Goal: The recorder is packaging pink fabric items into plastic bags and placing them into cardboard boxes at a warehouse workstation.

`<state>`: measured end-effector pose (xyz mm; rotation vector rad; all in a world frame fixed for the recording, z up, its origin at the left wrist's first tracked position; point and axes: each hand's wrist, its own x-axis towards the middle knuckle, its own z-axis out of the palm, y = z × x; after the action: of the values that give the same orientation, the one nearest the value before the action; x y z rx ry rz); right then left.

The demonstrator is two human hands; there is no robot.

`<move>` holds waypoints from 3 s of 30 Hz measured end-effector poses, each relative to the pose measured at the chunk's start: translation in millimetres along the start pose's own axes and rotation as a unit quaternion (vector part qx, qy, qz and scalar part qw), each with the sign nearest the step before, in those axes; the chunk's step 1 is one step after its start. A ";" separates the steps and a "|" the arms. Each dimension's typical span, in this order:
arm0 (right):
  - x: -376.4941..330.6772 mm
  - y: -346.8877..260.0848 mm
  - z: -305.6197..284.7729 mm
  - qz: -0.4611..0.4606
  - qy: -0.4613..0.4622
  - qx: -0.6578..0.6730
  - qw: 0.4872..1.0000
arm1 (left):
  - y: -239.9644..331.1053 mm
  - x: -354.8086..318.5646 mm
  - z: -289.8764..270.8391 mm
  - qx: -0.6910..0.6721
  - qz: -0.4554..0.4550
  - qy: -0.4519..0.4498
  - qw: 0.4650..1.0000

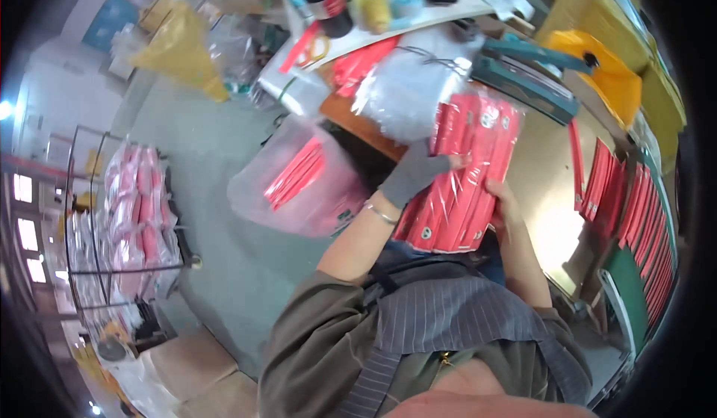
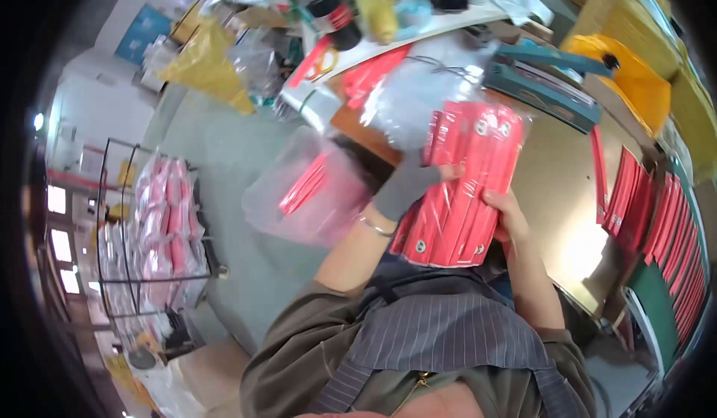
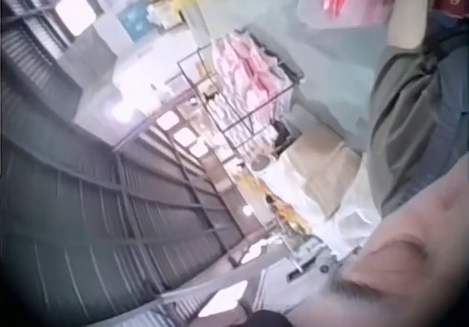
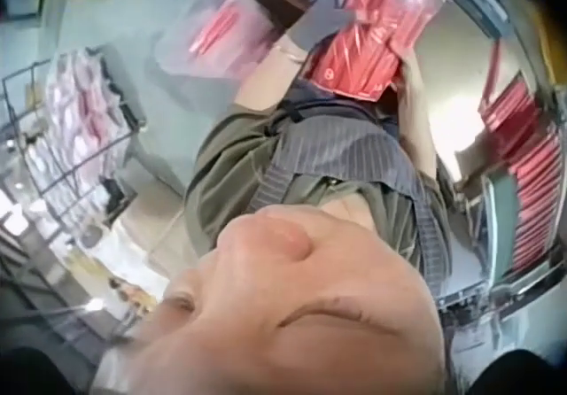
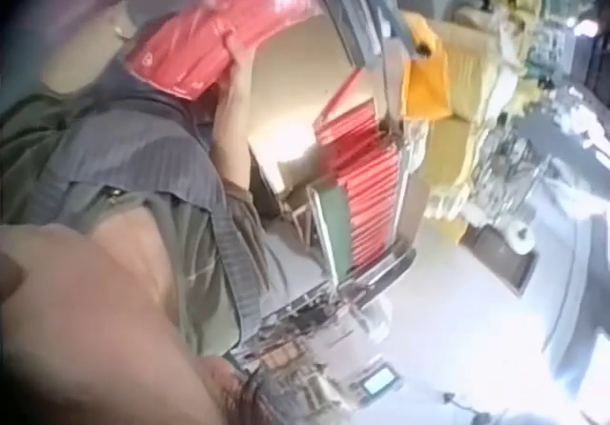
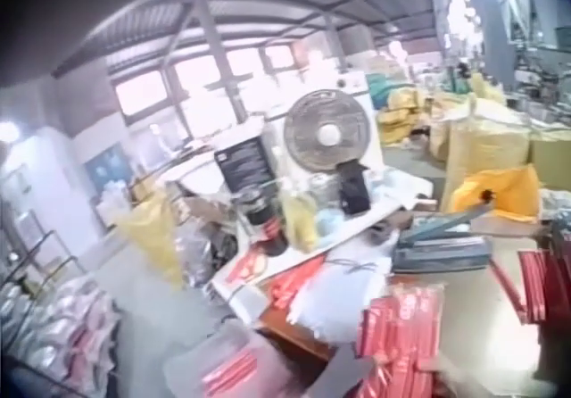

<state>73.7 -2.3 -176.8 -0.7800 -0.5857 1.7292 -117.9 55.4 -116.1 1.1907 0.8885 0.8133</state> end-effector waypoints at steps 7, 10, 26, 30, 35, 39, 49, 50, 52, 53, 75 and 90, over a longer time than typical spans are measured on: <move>93.2 5.0 247.8 -0.023 -0.274 -0.122 0.954 | 21.5 -193.2 -239.3 0.301 0.082 0.482 0.819; 126.4 77.7 315.3 -0.188 -0.385 -0.230 0.874 | -86.1 -298.0 -357.2 0.649 0.055 0.448 0.612; 176.9 188.4 231.1 -0.084 -0.457 -0.598 0.653 | -69.5 -241.7 -299.6 0.354 -0.102 0.382 0.847; 162.1 51.3 175.7 -0.192 -0.219 -0.593 0.751 | -56.8 -234.7 -308.2 0.542 -0.086 0.362 0.753; 241.1 -32.8 24.0 -0.284 0.228 -0.702 0.612 | -13.5 -171.5 -240.2 0.458 0.062 0.476 0.748; 289.1 -63.9 -8.7 -0.158 0.176 -0.847 0.476 | -6.6 -115.3 -215.1 0.513 0.092 0.367 0.770; 147.4 -102.0 53.7 -0.286 -0.034 -0.570 0.770 | 19.9 29.9 -80.8 0.298 0.213 0.203 0.908; 127.2 -105.8 58.0 -0.282 -0.032 -0.569 0.771 | 26.8 48.1 -52.2 0.328 0.259 0.195 0.888; 88.9 -116.9 53.6 -0.303 -0.043 -0.543 0.782 | 36.6 76.3 -15.3 0.349 0.309 0.165 0.869; 77.8 -119.8 51.2 -0.304 -0.038 -0.545 0.781 | 42.7 79.5 -8.6 0.248 0.229 0.033 0.941; -120.5 -108.5 -28.0 -0.257 0.166 -0.308 0.901 | 70.0 57.5 131.5 0.039 -0.079 -0.219 0.972; -93.7 -87.4 0.7 -0.235 0.039 -0.133 0.962 | 57.6 -4.3 113.4 0.262 0.295 -0.098 0.914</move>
<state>146.1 -67.8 -93.8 -0.8126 -0.8825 1.1933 -21.3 15.3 -43.5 2.0389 0.5908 0.9348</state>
